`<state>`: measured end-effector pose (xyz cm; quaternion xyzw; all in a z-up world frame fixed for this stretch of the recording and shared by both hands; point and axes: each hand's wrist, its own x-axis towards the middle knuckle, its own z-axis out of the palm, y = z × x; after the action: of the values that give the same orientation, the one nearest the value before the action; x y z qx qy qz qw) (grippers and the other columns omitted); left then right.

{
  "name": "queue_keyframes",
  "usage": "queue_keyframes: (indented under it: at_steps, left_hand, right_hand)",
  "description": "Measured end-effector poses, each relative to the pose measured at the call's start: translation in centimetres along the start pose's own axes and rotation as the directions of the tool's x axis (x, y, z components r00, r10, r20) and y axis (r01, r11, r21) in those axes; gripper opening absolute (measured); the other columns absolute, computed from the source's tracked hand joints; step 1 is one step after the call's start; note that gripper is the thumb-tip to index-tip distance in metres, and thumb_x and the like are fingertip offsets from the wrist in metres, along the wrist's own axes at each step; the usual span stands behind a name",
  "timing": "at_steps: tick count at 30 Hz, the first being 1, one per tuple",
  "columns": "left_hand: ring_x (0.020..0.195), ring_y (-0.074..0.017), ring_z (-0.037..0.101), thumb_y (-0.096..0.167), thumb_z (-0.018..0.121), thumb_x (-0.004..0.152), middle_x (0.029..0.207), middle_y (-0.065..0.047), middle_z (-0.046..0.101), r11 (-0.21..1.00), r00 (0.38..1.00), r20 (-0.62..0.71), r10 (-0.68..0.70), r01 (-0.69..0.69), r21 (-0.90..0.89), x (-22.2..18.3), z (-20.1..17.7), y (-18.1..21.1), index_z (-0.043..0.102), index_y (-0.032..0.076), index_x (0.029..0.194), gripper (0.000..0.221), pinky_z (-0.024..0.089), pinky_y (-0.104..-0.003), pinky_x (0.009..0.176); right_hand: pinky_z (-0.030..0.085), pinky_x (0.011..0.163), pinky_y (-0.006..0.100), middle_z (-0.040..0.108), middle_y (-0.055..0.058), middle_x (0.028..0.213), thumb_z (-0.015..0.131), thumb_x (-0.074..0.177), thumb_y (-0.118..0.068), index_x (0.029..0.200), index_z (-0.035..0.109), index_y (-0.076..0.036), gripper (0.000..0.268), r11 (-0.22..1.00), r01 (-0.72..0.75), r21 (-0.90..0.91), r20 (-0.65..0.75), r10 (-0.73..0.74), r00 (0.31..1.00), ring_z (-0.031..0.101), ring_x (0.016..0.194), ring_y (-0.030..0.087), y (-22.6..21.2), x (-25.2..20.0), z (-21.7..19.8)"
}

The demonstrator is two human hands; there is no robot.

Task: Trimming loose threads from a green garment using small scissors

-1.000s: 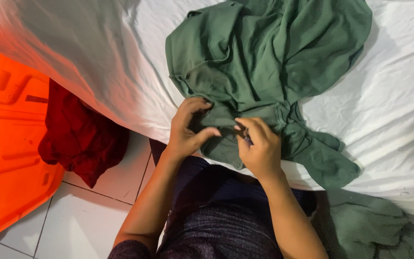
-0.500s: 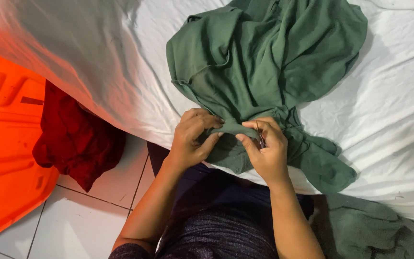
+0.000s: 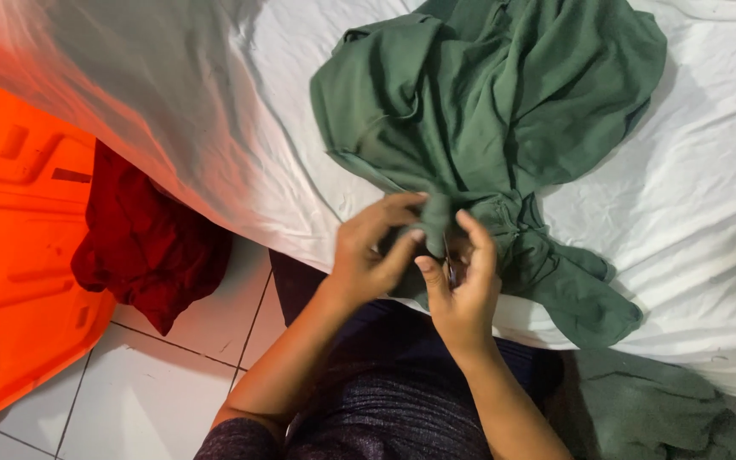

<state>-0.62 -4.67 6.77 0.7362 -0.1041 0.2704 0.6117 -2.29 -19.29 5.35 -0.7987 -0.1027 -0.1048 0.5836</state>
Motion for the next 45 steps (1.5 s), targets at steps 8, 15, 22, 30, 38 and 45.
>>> queue_keyframes:
  at_steps: [8, 15, 22, 30, 38, 45]
  left_hand:
    - [0.102, -0.0435, 0.073, 0.002, 0.052, 0.088, 0.110, -0.022, 0.074, 0.999, 0.999, 0.034, 0.010, -0.008, -0.052, -1.1, 0.1, -1.0, 0.073, 0.000, 0.109, 0.030, 0.058, -0.050, 0.088]
    - [0.094, -0.0426, 0.063, 0.023, 0.060, 0.103, 0.102, -0.022, 0.064, 0.795, 0.990, -0.016, -0.140, 0.122, 0.595, 3.3, -2.3, -2.3, 0.065, -0.003, 0.122, 0.033, 0.051, -0.051, 0.086]
    - [0.072, -0.0319, 0.066, 0.021, 0.077, 0.088, 0.075, -0.006, 0.065, 0.739, 0.981, 0.115, -0.158, 0.040, 0.672, 2.6, 0.2, -7.1, 0.074, 0.010, 0.097, 0.014, 0.052, -0.043, 0.069]
    - [0.106, -0.0397, 0.061, 0.004, 0.067, 0.094, 0.106, -0.018, 0.065, 0.874, 0.969, 0.205, -0.136, 0.020, 0.486, 4.2, -2.0, -3.2, 0.069, 0.001, 0.115, 0.022, 0.049, -0.048, 0.091]
    - [0.109, -0.0370, 0.055, 0.020, 0.067, 0.097, 0.102, -0.010, 0.057, 0.890, 0.955, 0.295, 0.000, -0.134, 0.435, 2.9, -2.8, -4.8, 0.074, 0.010, 0.110, 0.018, 0.044, -0.049, 0.099]
    - [0.083, -0.0300, 0.063, -0.006, 0.070, 0.091, 0.098, -0.009, 0.065, 0.941, 0.998, -0.004, 0.061, -0.056, 0.334, 4.5, -2.7, -5.5, 0.073, 0.010, 0.105, 0.022, 0.053, -0.039, 0.073]
  right_hand:
    - [0.053, 0.045, 0.023, 0.051, 0.001, 0.065, 0.067, 0.097, -0.006, 0.136, 0.053, -0.003, 0.042, 0.911, -0.240, 0.335, -0.099, 0.287, 0.953, 0.051, 0.044, 0.007, 0.9, 1.0, -1.0]
    - [0.051, 0.039, 0.028, 0.028, -0.001, 0.043, 0.051, 0.098, -0.003, 0.137, 0.052, 0.000, 0.040, 0.813, -0.288, 0.506, -0.142, 0.407, 0.902, 0.032, 0.033, 0.008, 1.7, 0.8, -3.7]
    - [0.059, 0.043, 0.030, 0.036, -0.005, 0.049, 0.053, 0.101, -0.005, 0.140, 0.050, -0.001, 0.039, 0.884, -0.280, 0.374, -0.136, 0.351, 0.926, 0.041, 0.038, 0.003, 1.5, 0.6, -5.5]
    - [0.039, 0.040, 0.017, 0.041, -0.005, 0.064, 0.067, 0.097, -0.008, 0.137, 0.052, -0.002, 0.044, 0.885, -0.229, 0.406, -0.206, 0.333, 0.920, 0.039, 0.036, 0.003, 1.5, 0.5, -5.7]
    - [0.041, 0.060, 0.020, 0.049, 0.000, 0.085, 0.077, 0.089, -0.001, 0.134, 0.050, -0.005, 0.053, 0.938, -0.233, 0.257, -0.253, 0.298, 0.921, 0.053, 0.068, 0.005, 1.3, 0.6, -5.9]
    - [0.050, 0.089, 0.025, 0.048, 0.004, 0.108, 0.083, 0.081, 0.006, 0.133, 0.048, -0.007, 0.064, 0.940, -0.164, 0.298, -0.397, 0.279, 0.874, 0.056, 0.100, 0.010, 2.8, 0.8, -6.6]
